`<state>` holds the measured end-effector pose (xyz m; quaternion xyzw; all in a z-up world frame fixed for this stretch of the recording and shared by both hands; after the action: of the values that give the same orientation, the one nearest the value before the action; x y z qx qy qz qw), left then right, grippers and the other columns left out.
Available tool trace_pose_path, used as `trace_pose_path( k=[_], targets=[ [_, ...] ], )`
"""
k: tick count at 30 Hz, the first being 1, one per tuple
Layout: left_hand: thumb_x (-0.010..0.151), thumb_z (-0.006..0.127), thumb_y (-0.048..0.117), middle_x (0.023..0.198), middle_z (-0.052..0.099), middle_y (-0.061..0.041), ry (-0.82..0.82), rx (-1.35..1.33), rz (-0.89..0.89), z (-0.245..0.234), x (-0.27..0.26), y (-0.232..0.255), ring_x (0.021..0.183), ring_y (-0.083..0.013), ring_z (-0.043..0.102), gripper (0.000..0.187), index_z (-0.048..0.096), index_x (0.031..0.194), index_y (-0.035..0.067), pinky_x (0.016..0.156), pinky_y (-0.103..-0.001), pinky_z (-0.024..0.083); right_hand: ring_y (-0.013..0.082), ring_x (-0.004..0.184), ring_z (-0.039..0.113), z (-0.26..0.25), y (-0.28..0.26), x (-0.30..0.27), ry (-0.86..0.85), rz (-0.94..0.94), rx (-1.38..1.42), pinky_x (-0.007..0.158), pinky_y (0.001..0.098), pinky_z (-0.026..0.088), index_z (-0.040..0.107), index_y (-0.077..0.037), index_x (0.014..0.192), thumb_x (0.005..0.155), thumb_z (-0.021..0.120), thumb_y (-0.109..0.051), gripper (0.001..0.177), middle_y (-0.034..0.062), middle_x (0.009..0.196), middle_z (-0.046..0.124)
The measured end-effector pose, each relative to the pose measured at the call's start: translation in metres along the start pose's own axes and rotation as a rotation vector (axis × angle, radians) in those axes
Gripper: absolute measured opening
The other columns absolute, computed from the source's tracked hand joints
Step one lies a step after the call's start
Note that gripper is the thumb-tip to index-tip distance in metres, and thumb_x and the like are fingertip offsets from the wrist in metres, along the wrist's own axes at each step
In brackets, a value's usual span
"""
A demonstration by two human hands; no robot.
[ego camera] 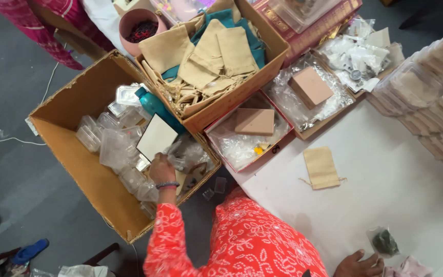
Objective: The person wipes a small plastic container with a pink cloth, then places a green beaded item inside. They close the container and place it into a small beige drawstring pouch, tying the pouch closed before setting it aside on the table.
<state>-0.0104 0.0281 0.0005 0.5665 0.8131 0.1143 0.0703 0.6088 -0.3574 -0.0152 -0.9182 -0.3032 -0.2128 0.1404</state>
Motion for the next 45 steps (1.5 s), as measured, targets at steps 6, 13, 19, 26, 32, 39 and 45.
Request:
trace_pose_path(
  k=[6,13,19,26,32,39,45],
  targets=[
    [0.079,0.066,0.003,0.109,0.072,-0.008,0.255,-0.002,0.590,-0.043,-0.028,-0.006,0.099,-0.0299,0.067,0.019,0.074,0.095,0.010,0.082,-0.042,0.056,0.0392,0.131,0.052,0.010,0.010,0.001,0.075,0.006,-0.004,0.111,0.0579,0.044,0.060,-0.001,0.128,0.113,0.062,-0.029,0.032,0.0197,0.140,0.056],
    [0.080,0.068,-0.006,0.108,0.070,-0.011,0.417,-0.331,0.578,-0.155,-0.086,0.132,0.098,-0.0317,0.066,0.020,0.076,0.095,0.006,0.085,-0.044,0.055,0.0303,0.139,0.055,0.002,0.014,0.006,-0.049,0.069,-0.148,0.108,0.0547,0.044,0.063,-0.007,0.133,0.109,0.067,-0.035,0.037,0.0101,0.145,0.061],
    [0.089,0.069,-0.011,0.111,0.067,-0.012,0.138,-0.976,0.605,-0.090,-0.136,0.278,0.100,-0.0239,0.068,0.021,0.073,0.106,0.000,0.083,-0.035,0.058,0.0317,0.136,0.054,-0.022,0.010,0.018,-0.076,0.169,-0.166,0.103,0.0542,0.043,0.066,-0.015,0.138,0.100,0.066,-0.042,0.046,0.0076,0.148,0.062],
    [0.094,0.066,-0.004,0.113,0.071,-0.006,-0.844,-1.447,0.192,0.087,-0.254,0.393,0.093,-0.0145,0.072,0.022,0.071,0.115,0.002,0.076,-0.028,0.066,0.0333,0.145,0.044,-0.044,0.041,0.023,-0.185,0.085,0.211,0.118,0.0560,0.038,0.058,-0.012,0.143,0.097,0.067,-0.034,0.052,0.0113,0.152,0.052],
    [0.094,0.065,0.003,0.117,0.070,-0.004,-1.085,-1.366,0.208,0.135,-0.329,0.438,0.099,-0.0129,0.073,0.027,0.071,0.121,0.006,0.079,-0.030,0.064,0.0397,0.146,0.033,-0.091,0.070,0.077,-0.177,0.132,0.057,0.115,0.0594,0.031,0.060,-0.013,0.143,0.079,0.072,-0.021,0.066,0.0171,0.156,0.043],
    [0.090,0.066,0.007,0.125,0.070,-0.005,-1.088,-1.182,0.477,0.183,-0.350,0.450,0.093,-0.0101,0.065,0.047,0.066,0.137,0.008,0.083,-0.026,0.054,0.0454,0.128,0.046,-0.013,0.134,0.090,-0.394,0.092,0.171,0.108,0.0535,0.043,0.062,-0.012,0.137,0.082,0.073,-0.008,0.055,0.0187,0.151,0.048],
    [0.093,0.065,0.009,0.138,0.059,-0.007,-1.050,-1.174,0.474,0.192,-0.360,0.436,0.101,-0.0122,0.060,0.051,0.061,0.143,0.013,0.092,-0.027,0.052,0.0363,0.126,0.055,-0.049,0.098,0.094,-0.267,0.154,0.401,0.108,0.0442,0.047,0.070,-0.016,0.128,0.081,0.070,-0.002,0.049,0.0119,0.136,0.061]
  ],
)
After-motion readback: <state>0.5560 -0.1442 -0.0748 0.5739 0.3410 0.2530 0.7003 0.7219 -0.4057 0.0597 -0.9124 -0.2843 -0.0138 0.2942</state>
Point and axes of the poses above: each hand's wrist, its own x-axis towards the middle knuckle, its own z-axis out of the palm, y = z × x, the point moved 3 cm from there along x, towards the middle knuckle
